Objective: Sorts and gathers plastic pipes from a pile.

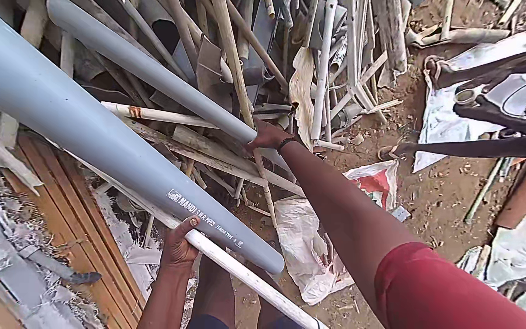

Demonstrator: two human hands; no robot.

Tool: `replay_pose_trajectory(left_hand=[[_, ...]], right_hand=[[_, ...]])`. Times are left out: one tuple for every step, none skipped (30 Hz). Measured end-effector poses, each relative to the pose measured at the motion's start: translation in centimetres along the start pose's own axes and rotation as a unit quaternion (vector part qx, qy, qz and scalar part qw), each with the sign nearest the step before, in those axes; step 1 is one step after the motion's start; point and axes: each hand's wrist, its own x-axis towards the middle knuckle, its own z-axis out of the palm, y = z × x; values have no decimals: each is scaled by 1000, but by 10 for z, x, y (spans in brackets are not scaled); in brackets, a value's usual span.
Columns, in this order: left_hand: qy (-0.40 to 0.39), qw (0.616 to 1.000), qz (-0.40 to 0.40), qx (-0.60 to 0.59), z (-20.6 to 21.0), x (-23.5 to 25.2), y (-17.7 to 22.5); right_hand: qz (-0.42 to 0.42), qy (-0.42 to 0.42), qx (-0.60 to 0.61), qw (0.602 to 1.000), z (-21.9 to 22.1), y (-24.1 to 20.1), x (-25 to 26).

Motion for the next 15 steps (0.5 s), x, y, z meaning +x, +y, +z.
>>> replay_pose_trajectory(left_hand=[[1, 1000, -6, 6, 4, 9, -3], [3, 1000, -8, 10, 10, 19, -6], [2, 1000, -9, 14, 14, 28, -9], [2, 1000, -9, 22, 18, 36, -13], [1, 1000, -7, 25, 21, 47, -17], [2, 1000, -8, 25, 23, 56, -23], [1, 1000, -12, 26, 23, 63, -28], [1, 999, -18, 28, 25, 69, -33], [6, 999, -24, 32, 28, 73, -38], [14, 999, -31, 31, 32, 76, -42], [23, 999, -38, 30, 36, 77, -44], [31, 998, -45, 30, 40, 74, -46], [36, 997, -53, 31, 46, 67, -46], [35, 997, -58, 36, 55, 62, -44], [30, 997, -66, 38, 59, 52, -44]], right_hand=[[14, -24, 21, 999, -4, -7, -3], [32, -41, 45, 998, -6, -13, -7], [44, -49, 70, 995, -1, -15, -10], [46, -53, 93, 993, 6, -16, -11], [41, -56, 118, 991, 13, -15, -13], [35, -64, 141, 987, 19, -13, -19], [26, -76, 158, 984, 24, -13, -27], [15, -85, 166, 982, 27, -13, -37], [-4, -87, 180, 980, 31, -16, -49], [-30, -96, 212, 972, 31, -22, -63], [-47, -113, 248, 961, 30, -28, -76], [-55, -125, 280, 950, 32, -31, -89], [-56, -136, 302, 942, 33, -34, -99], [-53, -141, 315, 937, 31, -36, -106], [-46, -147, 324, 933, 30, -39, -117]])
